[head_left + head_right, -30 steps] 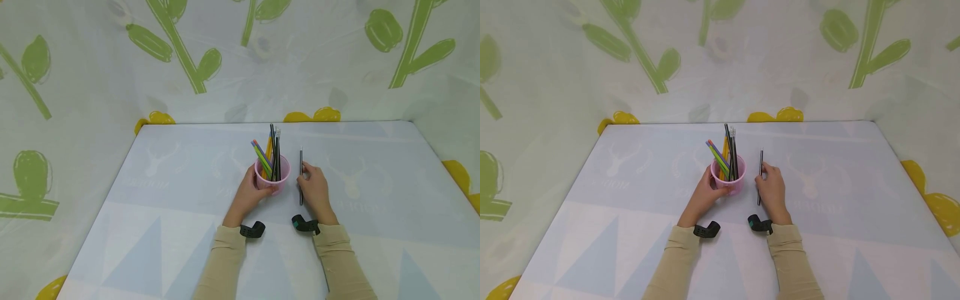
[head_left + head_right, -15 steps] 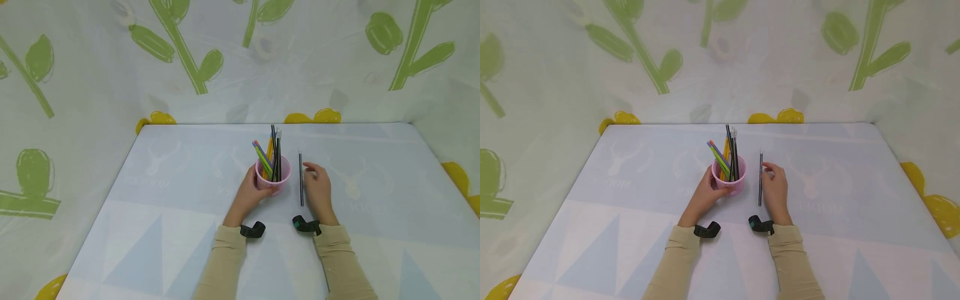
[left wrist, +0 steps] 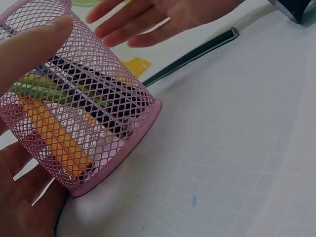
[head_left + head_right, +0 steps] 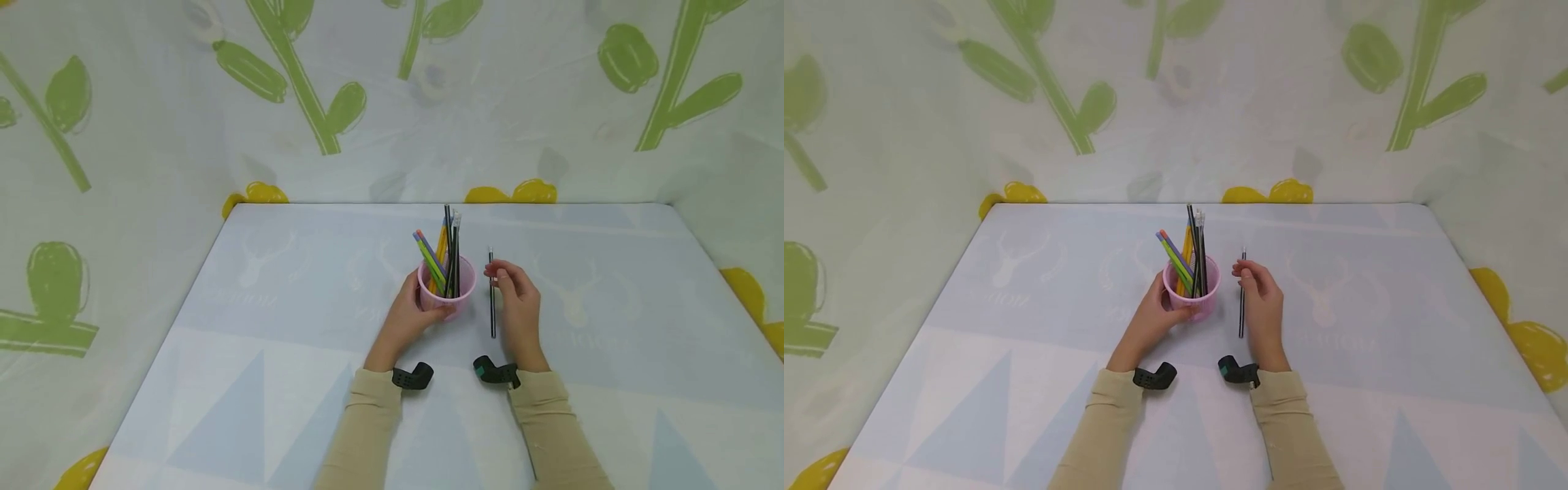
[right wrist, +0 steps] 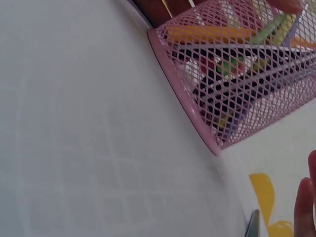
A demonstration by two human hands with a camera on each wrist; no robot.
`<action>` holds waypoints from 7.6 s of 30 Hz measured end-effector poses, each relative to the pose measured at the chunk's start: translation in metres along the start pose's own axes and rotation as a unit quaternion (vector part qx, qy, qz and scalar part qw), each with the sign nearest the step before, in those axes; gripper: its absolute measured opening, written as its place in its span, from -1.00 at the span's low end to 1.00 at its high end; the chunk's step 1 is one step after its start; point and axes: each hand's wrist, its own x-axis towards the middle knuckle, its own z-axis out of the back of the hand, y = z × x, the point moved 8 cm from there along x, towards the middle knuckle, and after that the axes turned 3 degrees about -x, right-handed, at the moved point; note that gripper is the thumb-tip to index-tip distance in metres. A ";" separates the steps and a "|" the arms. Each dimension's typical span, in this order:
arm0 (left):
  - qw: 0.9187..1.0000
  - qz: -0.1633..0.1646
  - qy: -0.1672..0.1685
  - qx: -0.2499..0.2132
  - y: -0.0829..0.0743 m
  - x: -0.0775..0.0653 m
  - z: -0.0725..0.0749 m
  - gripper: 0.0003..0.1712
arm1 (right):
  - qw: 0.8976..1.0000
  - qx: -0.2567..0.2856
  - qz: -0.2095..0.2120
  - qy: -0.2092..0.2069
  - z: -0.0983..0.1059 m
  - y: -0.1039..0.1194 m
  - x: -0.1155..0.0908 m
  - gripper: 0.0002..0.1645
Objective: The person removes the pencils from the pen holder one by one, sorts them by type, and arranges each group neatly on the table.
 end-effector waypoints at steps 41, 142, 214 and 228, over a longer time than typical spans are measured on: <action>0.998 -0.016 0.021 -0.058 0.021 0.006 0.006 -0.33 | 0.975 -0.001 -0.057 0.214 -0.061 0.026 -0.022 -0.24; 0.959 0.093 -0.170 -0.209 0.031 -0.002 0.070 -0.63 | 0.972 0.015 -0.055 0.228 -0.062 0.028 -0.020 -0.28; 0.947 0.038 -0.097 0.305 0.025 0.003 0.047 -0.53 | 0.971 0.019 -0.050 0.231 -0.060 0.026 -0.020 -0.29; 0.959 0.047 -0.117 0.255 0.031 0.002 0.053 -0.57 | 0.971 0.028 -0.050 0.232 -0.061 0.022 -0.020 -0.29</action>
